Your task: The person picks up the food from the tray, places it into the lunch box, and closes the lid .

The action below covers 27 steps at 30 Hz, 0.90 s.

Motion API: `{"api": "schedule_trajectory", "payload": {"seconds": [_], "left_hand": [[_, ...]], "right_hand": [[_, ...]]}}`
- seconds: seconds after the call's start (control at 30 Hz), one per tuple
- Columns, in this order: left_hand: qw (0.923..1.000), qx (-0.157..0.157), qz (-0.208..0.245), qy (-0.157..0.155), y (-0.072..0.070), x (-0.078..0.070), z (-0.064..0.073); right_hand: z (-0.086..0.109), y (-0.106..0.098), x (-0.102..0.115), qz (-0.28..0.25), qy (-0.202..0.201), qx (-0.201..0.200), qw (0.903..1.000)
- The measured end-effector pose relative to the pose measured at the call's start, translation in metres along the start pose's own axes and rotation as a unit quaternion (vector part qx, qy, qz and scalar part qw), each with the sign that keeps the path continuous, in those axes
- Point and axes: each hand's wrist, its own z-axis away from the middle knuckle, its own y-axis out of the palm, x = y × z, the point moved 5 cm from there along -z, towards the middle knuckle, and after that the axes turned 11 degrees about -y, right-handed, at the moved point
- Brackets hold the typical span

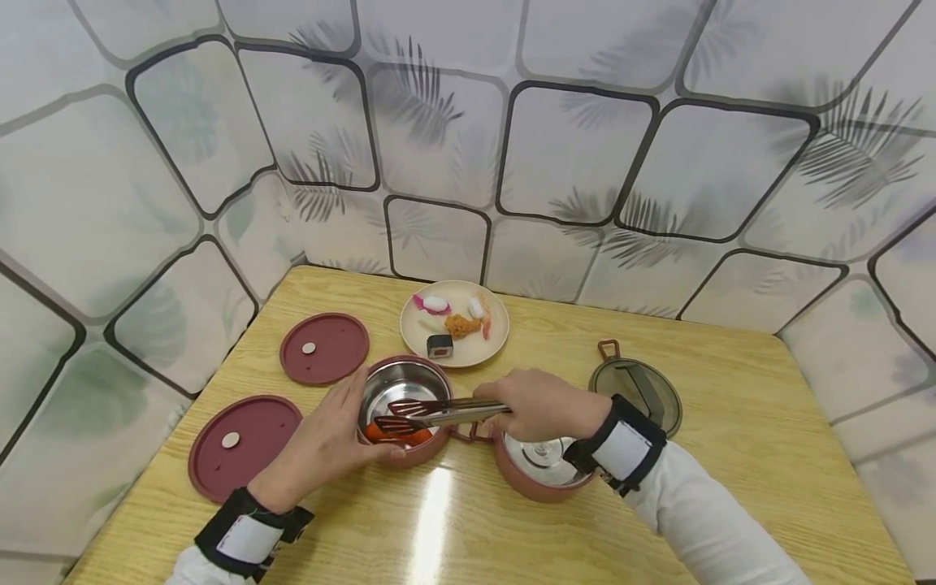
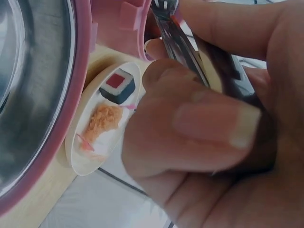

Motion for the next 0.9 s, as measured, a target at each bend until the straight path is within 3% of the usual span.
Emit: {"api": "schedule_trajectory", "payload": {"seconds": [0.17, 0.3, 0.57, 0.77, 0.9], "left_hand": [[1.0, 0.004, -0.002, -0.003, -0.001, 0.0, 0.001], [0.9999, 0.01, 0.001, -0.009, -0.001, 0.0, 0.001], [0.9997, 0.013, 0.007, -0.018, -0.001, 0.001, 0.0], [0.9997, 0.015, 0.009, -0.02, 0.001, 0.003, 0.0], [0.9996, 0.016, 0.011, -0.019, 0.002, 0.003, 0.0]], "right_hand": [[0.012, -0.01, -0.008, -0.02, 0.044, -0.007, 0.9988], [0.023, -0.026, -0.021, -0.026, 0.081, -0.045, 0.9953], [0.036, -0.04, -0.057, 0.045, 0.173, -0.137, 0.9744], [0.038, -0.035, -0.086, 0.068, 0.238, -0.15, 0.9573], [0.033, -0.03, -0.097, 0.069, 0.257, -0.141, 0.9535]]}}
